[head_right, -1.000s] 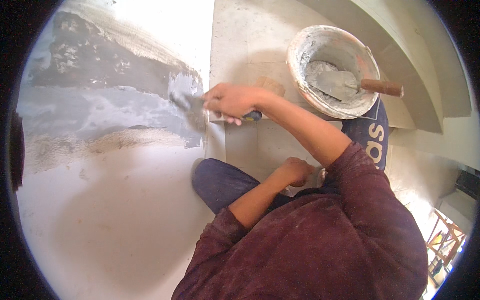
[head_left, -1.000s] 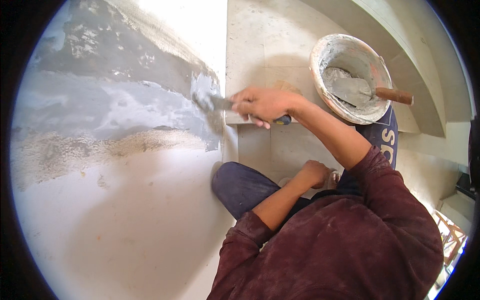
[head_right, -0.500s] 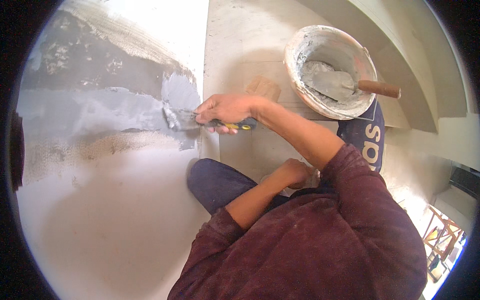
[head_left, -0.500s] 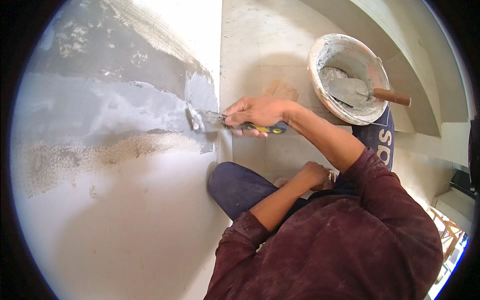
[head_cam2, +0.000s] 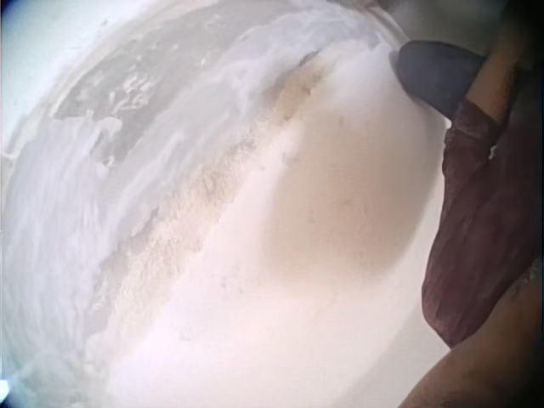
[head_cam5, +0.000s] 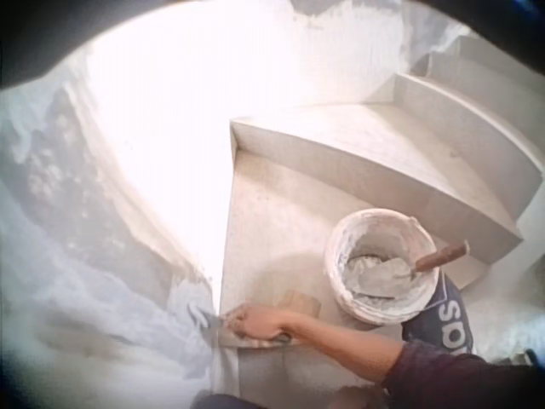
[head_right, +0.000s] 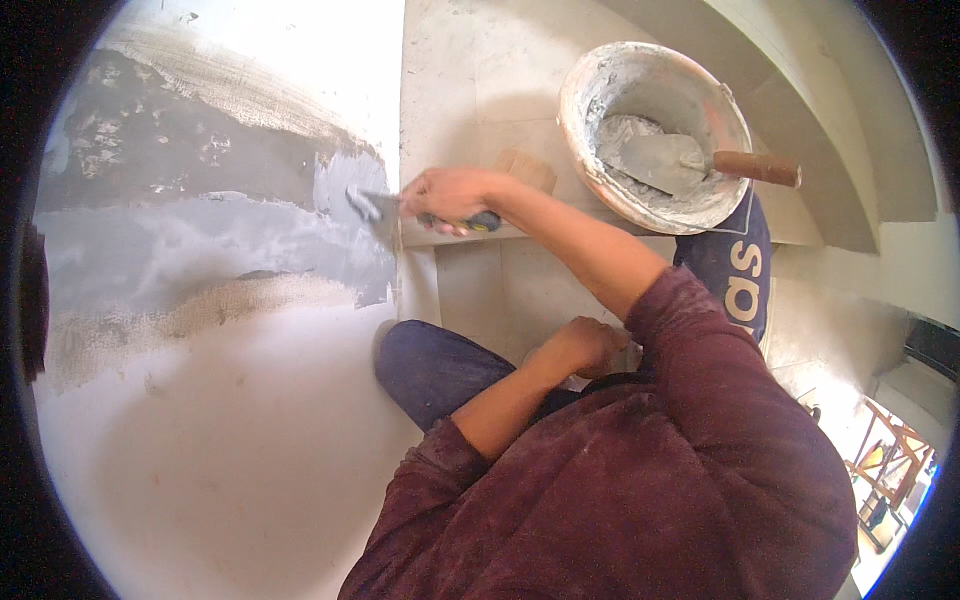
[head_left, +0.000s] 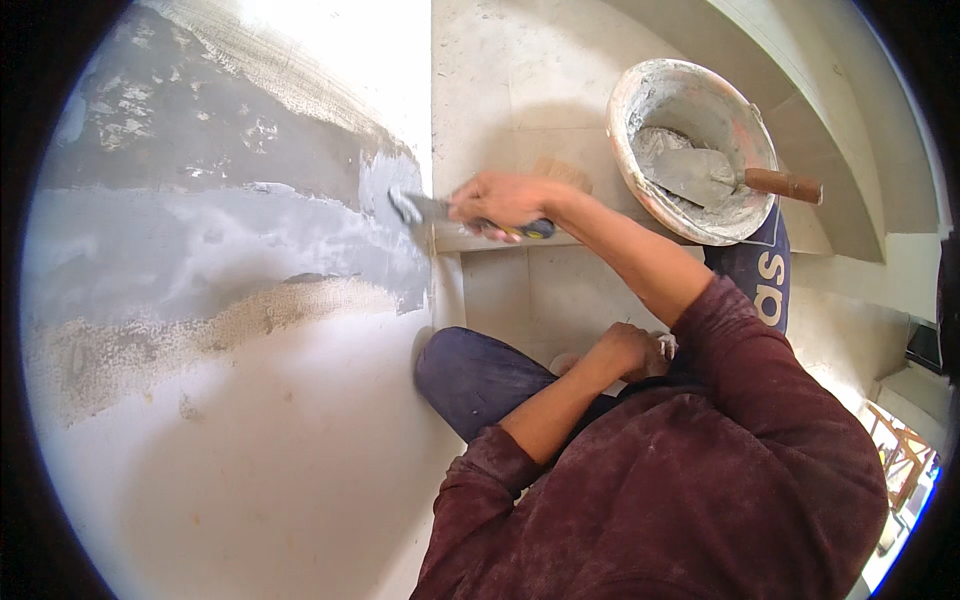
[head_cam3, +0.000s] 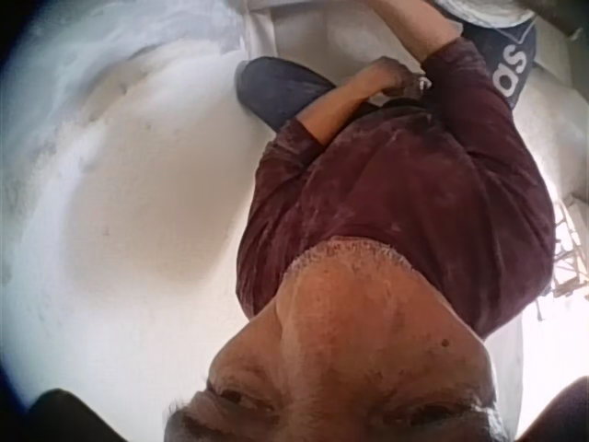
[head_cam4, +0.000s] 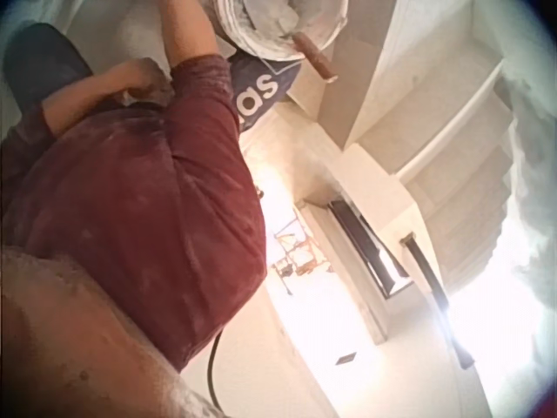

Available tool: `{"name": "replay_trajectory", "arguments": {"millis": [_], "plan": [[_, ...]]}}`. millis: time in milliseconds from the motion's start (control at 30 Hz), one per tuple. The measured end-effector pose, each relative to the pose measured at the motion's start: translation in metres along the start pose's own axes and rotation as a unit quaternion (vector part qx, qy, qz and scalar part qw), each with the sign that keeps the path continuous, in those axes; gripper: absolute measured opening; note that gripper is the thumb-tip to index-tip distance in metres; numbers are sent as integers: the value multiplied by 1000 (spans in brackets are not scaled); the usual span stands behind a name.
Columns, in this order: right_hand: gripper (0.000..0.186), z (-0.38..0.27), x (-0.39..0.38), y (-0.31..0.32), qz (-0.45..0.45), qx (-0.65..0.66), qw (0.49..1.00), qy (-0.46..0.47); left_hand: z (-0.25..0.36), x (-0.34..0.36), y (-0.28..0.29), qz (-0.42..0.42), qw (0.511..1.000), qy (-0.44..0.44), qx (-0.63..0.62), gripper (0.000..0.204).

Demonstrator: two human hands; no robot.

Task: The person applies plaster to a curved wall using a trowel, repeatedly scooping material from a bucket and smoothing it onto the surface. The person works along a spiral staircase, occasionally kneeling to reach lower sections.

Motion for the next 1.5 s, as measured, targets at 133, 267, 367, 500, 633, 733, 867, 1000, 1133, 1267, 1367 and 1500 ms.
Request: {"name": "replay_trajectory", "arguments": {"millis": [133, 267, 367, 500, 633, 733, 867, 1000, 1133, 1267, 1367, 1500], "plan": [[28, 7, -1, 10, 43, 37, 998, -9, -1, 1, -1, -35, 999, 15, 15, 36], [26, 4, 21, 31, 90, 33, 995, -5, 9, -3, 13, -68, 997, 16, 19, 37], [25, -3, 19, 22, 14, 57, 998, -8, 1, 4, -4, 26, 1000, 7, 4, 25], [25, 5, -3, 18, -32, 79, 996, -23, -6, 11, -21, 11, 1000, -19, 4, 38], [27, 43, 9, 27, 45, 91, 993, -66, 1, 5, -6, -27, 999, -1, 30, 39], [28, 50, 24, 28, 36, 107, 990, -87, 3, -5, 9, -9, 1000, -6, 3, 38], [28, 48, 44, 29, 21, 132, 987, -88, 14, -11, 30, -46, 999, 4, 2, 36], [28, 27, 34, 12, -33, 90, 993, -66, 13, -14, 26, -1, 999, -19, -33, 36], [27, 0, -26, -20, -67, 76, 995, -25, 9, -11, 10, 18, 999, -18, -36, 35], [25, 35, 4, 4, 20, 116, 991, -56, 5, -6, 9, -38, 999, 15, 4, 39], [24, 37, 28, 22, 49, 153, 984, -82, 10, -9, 25, -38, 999, -12, -23, 41], [23, 29, 35, 20, 10, 198, 977, -84, 6, -6, 14, -9, 1000, -6, -13, 36]]}}
Point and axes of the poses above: each hand's wrist, its own x-axis towards the middle knuckle, its own y-axis out of the back of the hand, z = x × y, the point moved 2 cm from there along x, towards the middle knuckle, and after that the axes turned 1 degree about z, right-handed, at the moved point
